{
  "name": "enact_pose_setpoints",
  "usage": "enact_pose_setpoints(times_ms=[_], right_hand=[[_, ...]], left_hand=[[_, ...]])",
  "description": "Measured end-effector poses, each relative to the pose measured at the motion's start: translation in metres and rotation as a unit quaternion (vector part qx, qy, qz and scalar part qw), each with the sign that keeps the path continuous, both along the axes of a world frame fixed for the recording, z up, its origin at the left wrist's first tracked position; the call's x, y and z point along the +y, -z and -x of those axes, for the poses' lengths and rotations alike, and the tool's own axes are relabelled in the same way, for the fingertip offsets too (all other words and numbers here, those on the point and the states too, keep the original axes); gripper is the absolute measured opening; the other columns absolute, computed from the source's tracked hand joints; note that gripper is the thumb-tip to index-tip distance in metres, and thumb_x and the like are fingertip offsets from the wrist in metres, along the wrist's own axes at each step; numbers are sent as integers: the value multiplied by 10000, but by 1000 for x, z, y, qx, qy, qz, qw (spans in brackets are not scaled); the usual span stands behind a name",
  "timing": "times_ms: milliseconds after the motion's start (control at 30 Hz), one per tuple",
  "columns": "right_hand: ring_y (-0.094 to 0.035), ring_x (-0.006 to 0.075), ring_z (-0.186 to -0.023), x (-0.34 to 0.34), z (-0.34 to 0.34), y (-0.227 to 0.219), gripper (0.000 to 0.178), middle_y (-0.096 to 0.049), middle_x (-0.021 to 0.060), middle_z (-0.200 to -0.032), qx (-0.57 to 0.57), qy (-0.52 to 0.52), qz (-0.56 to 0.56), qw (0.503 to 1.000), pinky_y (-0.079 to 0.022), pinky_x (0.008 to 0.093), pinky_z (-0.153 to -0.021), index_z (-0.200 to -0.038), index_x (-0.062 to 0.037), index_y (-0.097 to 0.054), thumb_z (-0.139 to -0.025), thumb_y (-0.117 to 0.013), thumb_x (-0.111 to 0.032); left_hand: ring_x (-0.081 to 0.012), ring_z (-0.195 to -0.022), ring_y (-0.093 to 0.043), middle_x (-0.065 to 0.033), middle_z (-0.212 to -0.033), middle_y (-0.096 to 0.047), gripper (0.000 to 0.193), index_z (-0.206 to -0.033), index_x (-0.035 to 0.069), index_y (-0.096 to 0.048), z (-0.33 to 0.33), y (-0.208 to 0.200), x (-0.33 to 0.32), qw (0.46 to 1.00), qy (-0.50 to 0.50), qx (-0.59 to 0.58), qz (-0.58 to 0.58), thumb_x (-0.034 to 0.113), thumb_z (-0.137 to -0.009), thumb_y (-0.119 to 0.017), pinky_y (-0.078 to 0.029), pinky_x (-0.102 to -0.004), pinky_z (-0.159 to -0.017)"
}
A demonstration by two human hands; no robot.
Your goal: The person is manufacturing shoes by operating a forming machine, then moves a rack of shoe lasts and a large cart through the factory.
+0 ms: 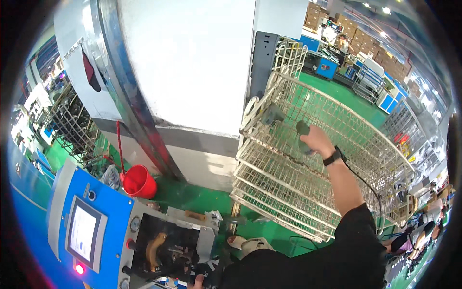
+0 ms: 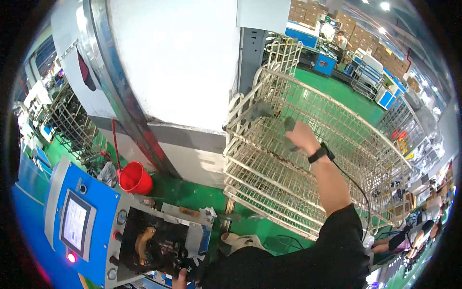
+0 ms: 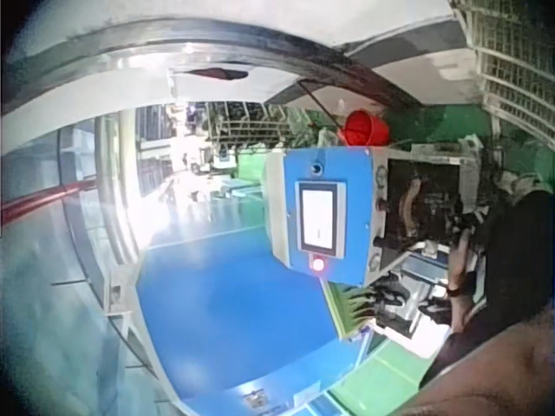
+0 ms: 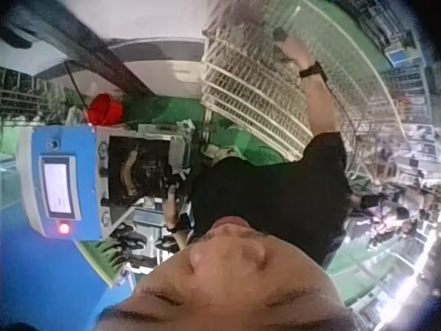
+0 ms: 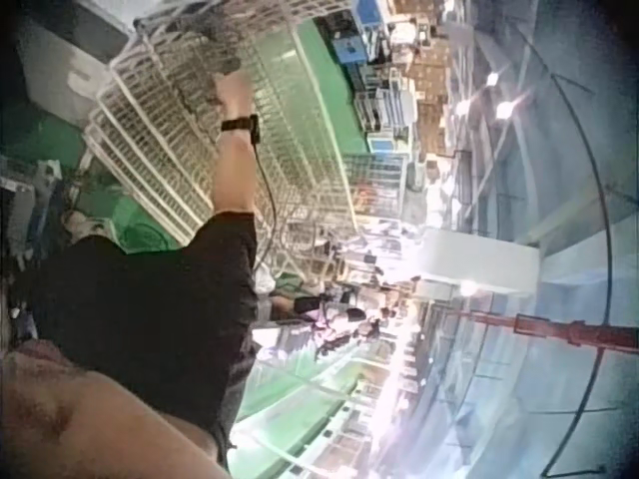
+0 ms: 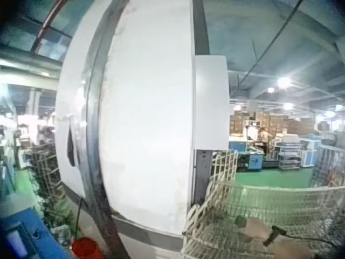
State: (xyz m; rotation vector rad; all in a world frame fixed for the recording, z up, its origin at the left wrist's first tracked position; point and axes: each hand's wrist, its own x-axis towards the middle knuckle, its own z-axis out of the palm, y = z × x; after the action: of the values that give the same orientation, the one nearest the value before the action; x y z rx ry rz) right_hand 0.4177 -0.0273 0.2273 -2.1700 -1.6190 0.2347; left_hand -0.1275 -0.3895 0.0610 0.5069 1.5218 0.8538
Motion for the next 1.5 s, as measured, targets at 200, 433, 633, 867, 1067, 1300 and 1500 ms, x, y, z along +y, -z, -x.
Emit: enact_pose_setpoints(times_ms=[200, 433, 633, 867, 1067, 1300, 1500], right_hand=[[-676, 277, -642, 80, 39, -9, 505, -678, 212, -848, 119, -38, 117, 985, -567, 422, -517, -1173, 102, -640, -802, -703, -234], [-645, 252, -1000, 91, 39, 9, 637, -683, 116, -1179, 125, -248, 57, 959, -522, 401, -876, -1386, 27, -524, -814, -707, -183], [-563, 377, -1284, 19, 88, 62, 564, -564, 219, -1430, -121, -86, -117, 982, -422, 460, -1091, -1455, 42, -480, -1028, -531, -323], [-677, 239, -1056, -157, 335, 127, 353, -714, 144, -1148, 43, -560, 220, 797, -537, 377, -874, -1279, -6, -646, -991, -628, -210], [-701, 290, -978, -253, 411, 155, 382, -719, 175, -1106, 106, -663, 290, 682, -541, 358, -848, -1283, 3, -634, -937, -666, -156], [-705, 288, -980, -277, 458, 183, 369, -701, 222, -1089, -25, -812, 278, 512, -555, 372, -833, -1245, 64, -635, -913, -662, -93], [-714, 292, -944, -267, 496, 211, 413, -721, 217, -1062, -85, -885, 262, 374, -556, 390, -832, -1268, 48, -637, -878, -687, -78]], left_hand=[[-281, -1224, -566, -159, -1335, -640, 551, -1437, 40, -540, 37, 46, -48, 976, 144, 159, -26, 351, -995, -646, -431, -388, -1042], [-190, -873, -598, -75, -1009, -666, 370, -1129, -5, -640, 15, -15, -174, 961, -162, 218, 49, 296, -918, -594, -497, -346, -786], [-157, -908, -638, -80, -972, -704, 300, -1046, -29, -676, 5, -2, -273, 899, -398, 179, 20, 143, -821, -775, -519, -319, -834], [-326, -1063, -617, -137, -1035, -677, 331, -902, 89, -741, 18, 134, -320, 743, -279, 569, 216, 364, -737, -823, -481, -475, -917], [-306, -978, -633, -87, -860, -668, 303, -858, 191, -774, 20, 161, -356, 697, -261, 606, 281, 464, -729, -780, -458, -515, -894], [-287, -923, -654, -83, -785, -664, 378, -798, 132, -733, -118, 103, -416, 705, -338, 543, 307, 509, -774, -738, -486, -449, -846], [-321, -874, -672, -112, -814, -705, 393, -809, 125, -758, -334, 48, -470, 653, -423, 401, 483, 511, -747, -725, -515, -463, -810]])
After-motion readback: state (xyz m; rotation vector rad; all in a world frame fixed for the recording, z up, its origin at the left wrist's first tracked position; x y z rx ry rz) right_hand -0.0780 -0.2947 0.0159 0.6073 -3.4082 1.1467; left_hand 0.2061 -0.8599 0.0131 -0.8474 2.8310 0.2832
